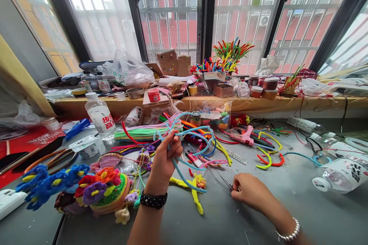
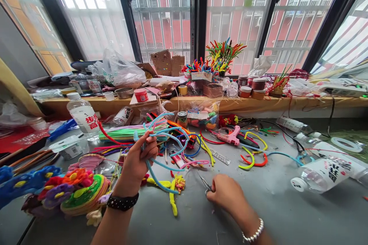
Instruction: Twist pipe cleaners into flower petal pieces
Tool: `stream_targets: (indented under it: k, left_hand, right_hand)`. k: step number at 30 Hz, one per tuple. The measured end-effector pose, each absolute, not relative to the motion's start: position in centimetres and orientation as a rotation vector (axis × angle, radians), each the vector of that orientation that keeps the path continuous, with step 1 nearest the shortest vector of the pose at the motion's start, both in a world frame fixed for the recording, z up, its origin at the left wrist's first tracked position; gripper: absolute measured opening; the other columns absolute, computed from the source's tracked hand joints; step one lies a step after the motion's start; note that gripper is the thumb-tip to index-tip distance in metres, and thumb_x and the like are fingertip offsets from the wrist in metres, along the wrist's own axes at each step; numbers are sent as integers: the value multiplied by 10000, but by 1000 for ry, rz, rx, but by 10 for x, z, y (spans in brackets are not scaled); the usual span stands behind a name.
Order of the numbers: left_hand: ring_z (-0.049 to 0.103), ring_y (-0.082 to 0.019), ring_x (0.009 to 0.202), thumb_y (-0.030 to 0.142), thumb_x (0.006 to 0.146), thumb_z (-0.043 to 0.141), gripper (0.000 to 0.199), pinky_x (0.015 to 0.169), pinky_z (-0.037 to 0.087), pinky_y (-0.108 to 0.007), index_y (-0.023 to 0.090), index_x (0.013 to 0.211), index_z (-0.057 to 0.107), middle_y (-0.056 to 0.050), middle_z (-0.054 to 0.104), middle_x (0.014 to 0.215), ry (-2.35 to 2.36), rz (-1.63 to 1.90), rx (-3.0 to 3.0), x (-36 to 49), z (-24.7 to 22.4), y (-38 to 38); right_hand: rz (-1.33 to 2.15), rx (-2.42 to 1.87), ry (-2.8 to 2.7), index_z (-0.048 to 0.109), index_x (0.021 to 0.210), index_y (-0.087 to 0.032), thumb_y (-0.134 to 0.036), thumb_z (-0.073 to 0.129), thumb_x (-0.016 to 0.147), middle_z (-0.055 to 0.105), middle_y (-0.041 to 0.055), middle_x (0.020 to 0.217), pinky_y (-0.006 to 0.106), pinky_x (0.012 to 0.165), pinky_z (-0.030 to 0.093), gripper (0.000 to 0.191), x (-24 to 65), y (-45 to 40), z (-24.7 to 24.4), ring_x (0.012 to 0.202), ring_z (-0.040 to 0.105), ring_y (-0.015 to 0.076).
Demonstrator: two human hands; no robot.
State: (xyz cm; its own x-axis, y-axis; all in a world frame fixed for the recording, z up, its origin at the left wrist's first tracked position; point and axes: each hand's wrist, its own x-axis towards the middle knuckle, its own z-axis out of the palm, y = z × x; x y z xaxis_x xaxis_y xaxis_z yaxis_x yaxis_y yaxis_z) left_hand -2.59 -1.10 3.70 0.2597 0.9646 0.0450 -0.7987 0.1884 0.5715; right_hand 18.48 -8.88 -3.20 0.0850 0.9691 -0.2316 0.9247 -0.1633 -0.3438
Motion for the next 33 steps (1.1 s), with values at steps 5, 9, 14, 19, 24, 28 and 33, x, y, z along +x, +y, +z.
stream_targets:
  k: [5, 9, 14, 19, 24, 28, 33]
  left_hand:
    - [218, 19, 307, 135, 725, 519, 71, 302, 208, -114, 116, 657, 525, 52, 474, 507, 350, 1285, 526, -28, 35, -8]
    - [208, 23, 310, 164, 689, 564, 66, 308, 199, -123, 106, 660, 548, 45, 502, 518, 457, 1337, 646, -24, 33, -8]
    - [219, 15, 323, 240, 656, 614, 157, 328, 188, -136, 99, 720, 590, 40, 500, 474, 695, 1414, 906, -16, 28, -8]
    - [223, 6, 329, 276, 661, 599, 185, 349, 194, -154, 114, 751, 596, 43, 496, 468, 770, 1379, 1044, -10, 24, -8]
    - [230, 6, 342, 287, 678, 580, 180, 349, 154, -157, 116, 734, 572, 6, 563, 542, 808, 1309, 1157, -4, 22, -11]
    - [221, 4, 342, 295, 694, 562, 179, 349, 143, -159, 122, 743, 555, 9, 559, 540, 801, 1268, 1187, 1, 22, -14]
    - [227, -3, 346, 304, 693, 556, 192, 354, 142, -166, 122, 752, 543, 12, 546, 528, 828, 1230, 1208, 4, 24, -18]
  right_hand:
    - [1117, -1706, -1505, 576, 745, -153, -336, 516, 651, 352, -58, 482, 215, 449, 221, 214, 201, -90, -46, 451, 306, 80]
    - [1290, -1348, -1098, 445, 630, -173, -497, 568, 624, 251, -84, 494, 218, 417, 112, 346, 185, -87, -43, 425, 151, 48]
    - [1380, -1036, -1109, 451, 593, -157, -588, 547, 614, 206, -90, 471, 228, 416, 85, 442, 156, -73, -35, 420, 131, 42]
    - [1512, -729, -1132, 466, 661, -162, -671, 502, 579, 209, -80, 528, 214, 415, 132, 517, 152, -66, -35, 448, 137, 52]
    - [1592, -671, -1159, 447, 709, -177, -671, 467, 613, 229, -70, 566, 208, 425, 150, 505, 157, -70, -30, 465, 132, 60]
    - [1575, -701, -1179, 449, 716, -175, -686, 475, 587, 216, -73, 561, 209, 419, 132, 528, 158, -72, -30, 456, 117, 57]
    - [1583, -702, -1131, 452, 711, -172, -674, 449, 624, 220, -71, 560, 212, 423, 115, 509, 161, -70, -31, 455, 112, 58]
